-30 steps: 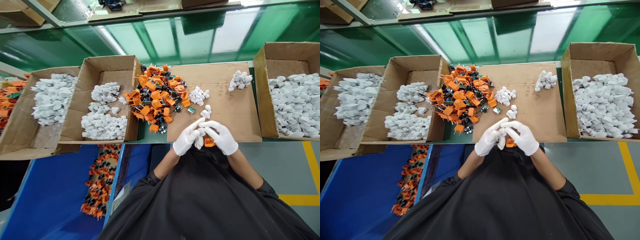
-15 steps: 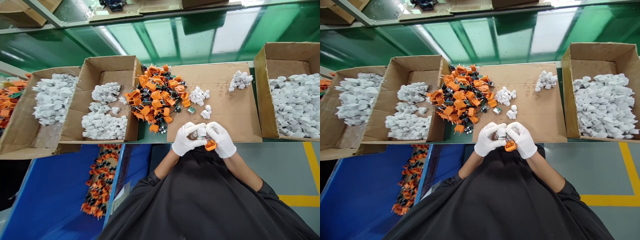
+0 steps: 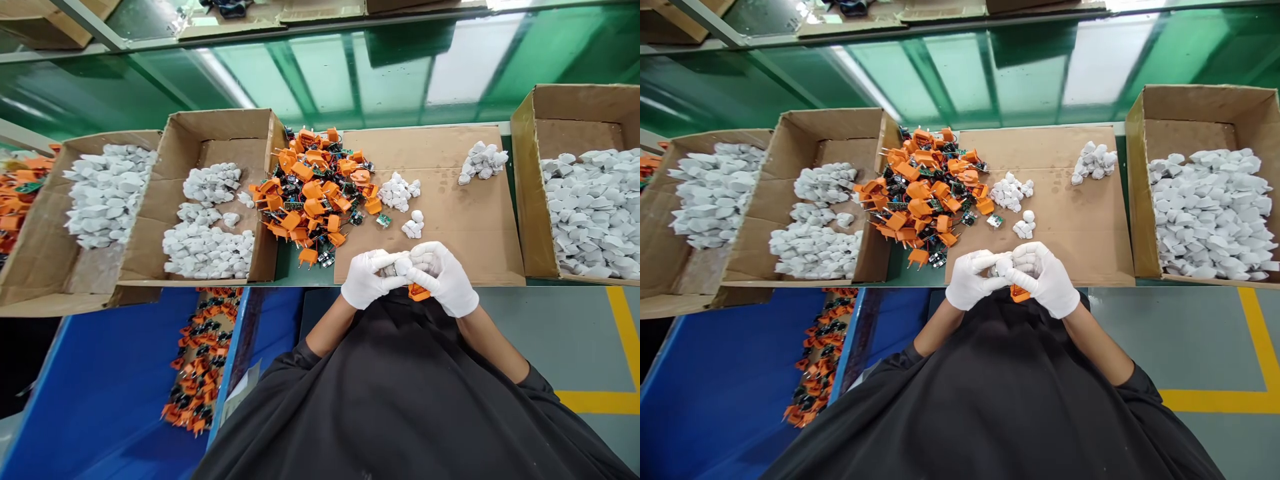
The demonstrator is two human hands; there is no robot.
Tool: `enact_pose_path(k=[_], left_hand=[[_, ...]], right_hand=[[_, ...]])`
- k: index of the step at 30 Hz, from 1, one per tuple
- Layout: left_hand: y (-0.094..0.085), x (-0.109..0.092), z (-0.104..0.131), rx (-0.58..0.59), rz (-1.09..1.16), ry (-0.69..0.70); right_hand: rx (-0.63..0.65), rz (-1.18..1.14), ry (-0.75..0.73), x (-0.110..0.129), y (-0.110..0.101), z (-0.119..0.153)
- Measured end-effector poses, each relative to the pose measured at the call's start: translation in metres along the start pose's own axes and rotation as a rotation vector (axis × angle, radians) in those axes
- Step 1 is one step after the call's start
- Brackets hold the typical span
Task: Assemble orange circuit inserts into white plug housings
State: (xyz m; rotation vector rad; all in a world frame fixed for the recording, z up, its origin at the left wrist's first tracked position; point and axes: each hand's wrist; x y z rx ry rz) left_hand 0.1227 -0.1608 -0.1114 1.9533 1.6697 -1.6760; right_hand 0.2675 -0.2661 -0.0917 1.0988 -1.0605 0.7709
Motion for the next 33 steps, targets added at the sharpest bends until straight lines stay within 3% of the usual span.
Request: enact_pose_path(k=[10, 14, 19, 22, 30, 33], left_hand=[[-0.001, -0.006, 0.002, -0.098, -0.072, 0.024], [-0.003, -0.005, 0.003, -0.063, -0.230, 0.082], [-0.009, -0.003, 0.002, -0.061, -0.303, 0.185], [-0.010, -0.004, 0.001, -0.053, -0.289, 0.159], [-0.004, -0.005, 0.004, -0.054, -0.103, -0.007], [-0.004, -0.004, 0.005, -0.053, -0.085, 0.031]], right_hand=[[0.023, -0.002, -0.072, 0.005, -0.001, -0.002], [0.045, 0.114, 0.000, 0.003, -0.001, 0.004], [0.070, 0.089, 0.049, 0.007, -0.002, 0.004], [0.119, 0.042, 0.044, 0.011, -0.002, 0.002], [0.073, 0.028, -0.062, 0.009, 0.003, 0.002], [0.121, 0.056, -0.068, 0.009, 0.002, 0.002]])
Point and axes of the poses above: each hand's wrist, its own z-axis away from the middle knuckle, its own y-axis out of the palm, x = y × z, and after that the axes turned 7 degrees about -y, right-handed
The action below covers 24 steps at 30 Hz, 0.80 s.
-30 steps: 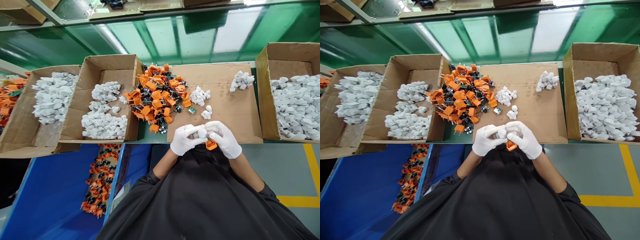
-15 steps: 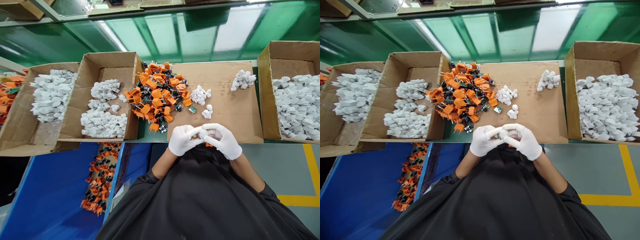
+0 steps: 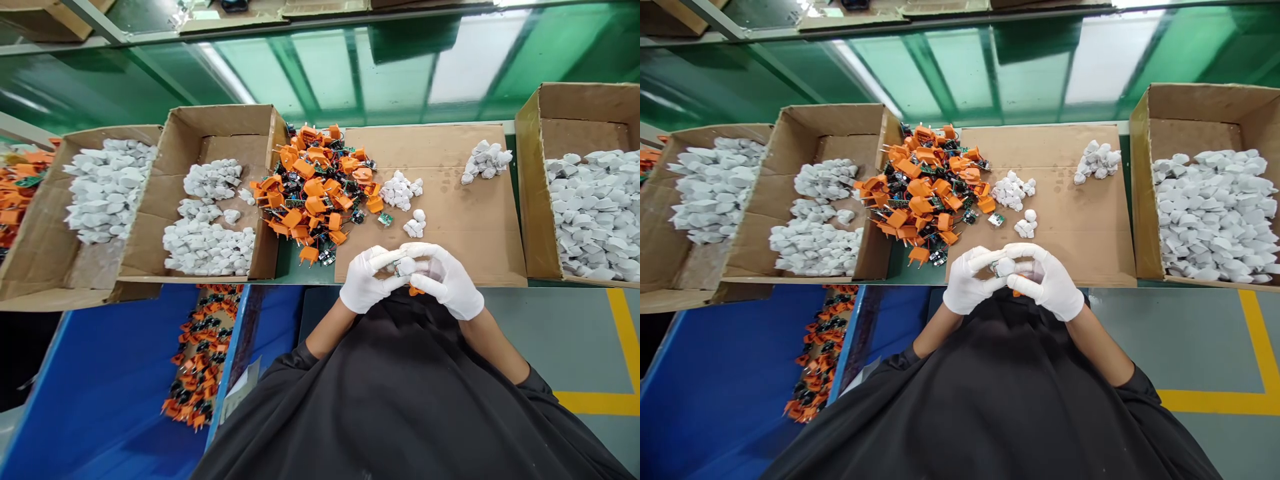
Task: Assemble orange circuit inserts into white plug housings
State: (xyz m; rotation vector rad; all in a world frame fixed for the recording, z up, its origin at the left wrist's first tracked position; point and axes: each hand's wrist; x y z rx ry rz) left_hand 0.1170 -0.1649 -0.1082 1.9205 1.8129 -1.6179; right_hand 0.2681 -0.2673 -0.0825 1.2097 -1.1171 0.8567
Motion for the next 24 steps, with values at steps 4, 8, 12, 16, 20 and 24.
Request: enact_pose_path(k=[4, 8, 12, 16, 20, 24], left_hand=[[-0.0013, 0.0012, 0.0000, 0.012, -0.037, 0.069], [-0.0022, 0.0018, 0.0000, 0.036, -0.077, 0.091], [-0.0017, 0.0033, 0.0020, 0.080, -0.155, 0.104], [0.0007, 0.0052, 0.0040, 0.031, -0.228, 0.245], [0.0033, 0.0062, 0.0038, 0.007, -0.144, 0.253], [0.0046, 0.0060, 0.0024, -0.025, -0.078, 0.278]], right_hand=[[-0.024, 0.092, -0.025, -0.0013, 0.0000, 0.0012], [-0.008, 0.197, -0.091, 0.0003, -0.0017, 0.0013], [0.063, 0.291, -0.097, 0.0034, -0.0038, 0.0004], [-0.014, 0.350, -0.164, 0.0038, 0.0008, 0.0009], [0.007, 0.231, -0.132, 0.0039, 0.0016, 0.0019], [0.041, 0.014, -0.030, 0.0032, -0.0009, 0.0024]])
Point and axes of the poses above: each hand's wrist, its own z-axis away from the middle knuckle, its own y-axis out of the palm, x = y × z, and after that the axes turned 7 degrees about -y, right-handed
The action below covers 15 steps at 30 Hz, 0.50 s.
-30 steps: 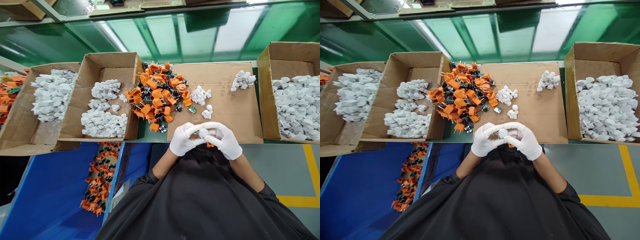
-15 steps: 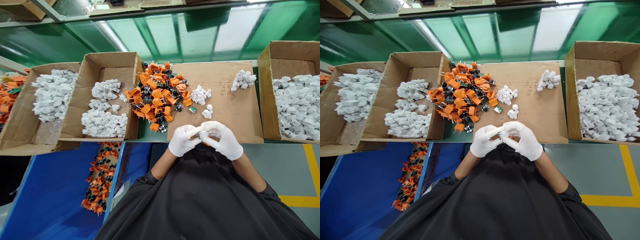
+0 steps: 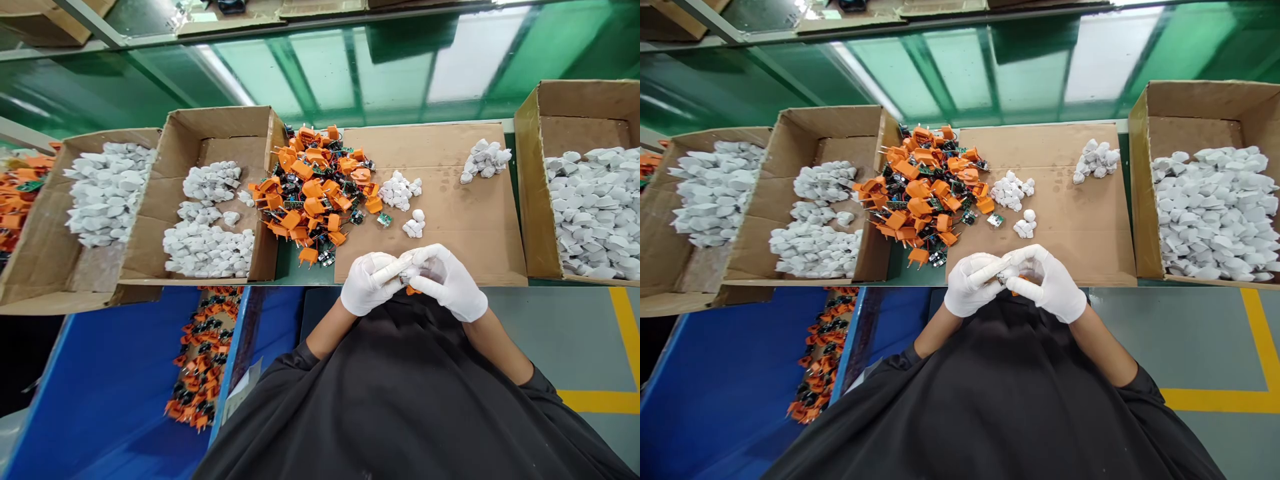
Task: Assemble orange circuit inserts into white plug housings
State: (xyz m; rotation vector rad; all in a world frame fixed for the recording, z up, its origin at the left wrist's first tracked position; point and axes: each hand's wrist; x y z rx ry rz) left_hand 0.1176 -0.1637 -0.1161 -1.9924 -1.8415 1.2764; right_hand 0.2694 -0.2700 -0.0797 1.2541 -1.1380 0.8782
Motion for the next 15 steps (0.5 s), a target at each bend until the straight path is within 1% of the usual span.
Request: enact_pose_path(k=[2, 4, 8, 10, 13, 15], left_hand=[[0.0003, -0.0001, -0.0004, -0.011, -0.004, 0.033], [0.0003, -0.0003, -0.0002, -0.017, 0.014, 0.042], [-0.0004, -0.0008, 0.0008, -0.016, 0.054, 0.039], [-0.0005, -0.0014, 0.0006, -0.026, 0.068, 0.053], [0.0012, -0.0026, 0.0002, -0.047, 0.093, 0.059], [0.0035, -0.0032, 0.0005, -0.060, 0.140, 0.045]], right_hand=[[-0.047, -0.012, 0.020, -0.0006, 0.0001, -0.0001], [-0.059, 0.008, 0.030, -0.0006, 0.0002, -0.0003], [0.022, 0.043, 0.007, -0.0002, -0.0014, -0.0010], [0.034, 0.045, -0.008, -0.0011, -0.0014, -0.0016], [-0.025, 0.008, -0.046, -0.0035, 0.0010, -0.0021], [-0.040, -0.015, -0.058, -0.0041, 0.0023, -0.0023]])
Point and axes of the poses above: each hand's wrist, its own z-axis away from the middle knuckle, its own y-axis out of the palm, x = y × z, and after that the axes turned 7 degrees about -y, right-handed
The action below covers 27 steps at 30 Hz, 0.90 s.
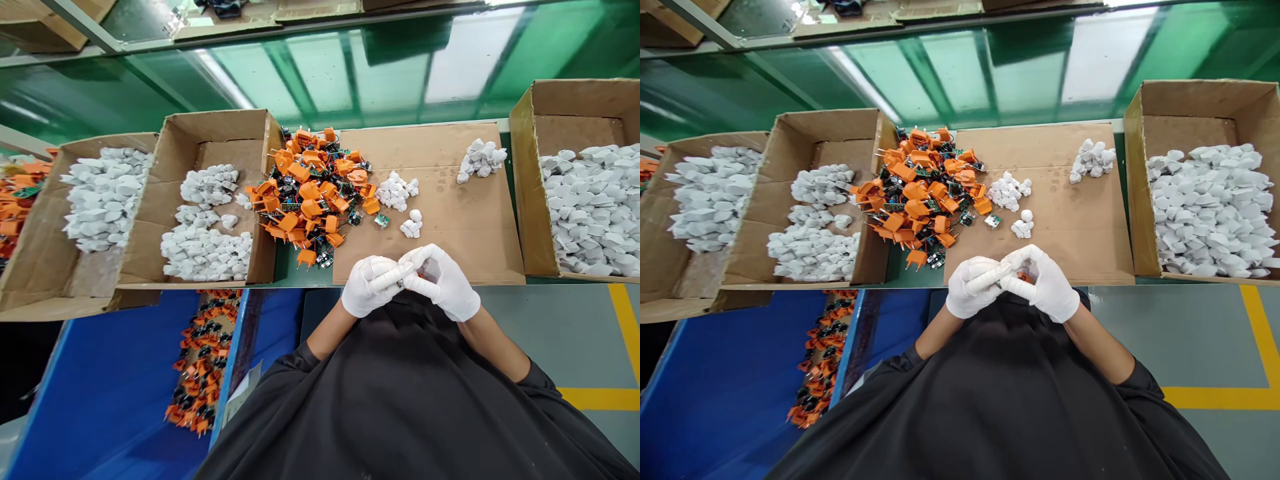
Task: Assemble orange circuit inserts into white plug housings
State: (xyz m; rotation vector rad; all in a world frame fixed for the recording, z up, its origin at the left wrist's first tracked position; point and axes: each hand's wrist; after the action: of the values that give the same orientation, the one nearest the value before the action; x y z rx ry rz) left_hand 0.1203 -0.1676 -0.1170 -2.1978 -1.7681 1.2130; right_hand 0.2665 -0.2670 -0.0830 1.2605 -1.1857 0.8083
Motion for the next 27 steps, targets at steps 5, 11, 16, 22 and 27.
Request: enact_pose_path(k=[5, 11, 16, 22, 27], left_hand=[[0.0049, -0.0014, 0.0020, -0.057, 0.148, -0.095], [0.0050, -0.0034, 0.0022, 0.020, 0.207, -0.217], [0.0070, -0.0035, 0.0030, 0.022, 0.303, -0.306], [0.0072, -0.0049, 0.0031, 0.060, 0.392, -0.443], [0.0041, -0.0032, 0.0004, 0.132, 0.396, -0.538]], right_hand=[[0.081, -0.109, 0.114, 0.0026, -0.0015, -0.0019], [0.043, -0.143, 0.205, 0.0029, -0.0025, -0.0057], [0.022, -0.170, 0.227, 0.0036, -0.0003, -0.0056], [0.008, -0.188, 0.204, 0.0022, 0.0009, -0.0050], [0.016, -0.176, 0.202, 0.0016, -0.0021, -0.0053]])
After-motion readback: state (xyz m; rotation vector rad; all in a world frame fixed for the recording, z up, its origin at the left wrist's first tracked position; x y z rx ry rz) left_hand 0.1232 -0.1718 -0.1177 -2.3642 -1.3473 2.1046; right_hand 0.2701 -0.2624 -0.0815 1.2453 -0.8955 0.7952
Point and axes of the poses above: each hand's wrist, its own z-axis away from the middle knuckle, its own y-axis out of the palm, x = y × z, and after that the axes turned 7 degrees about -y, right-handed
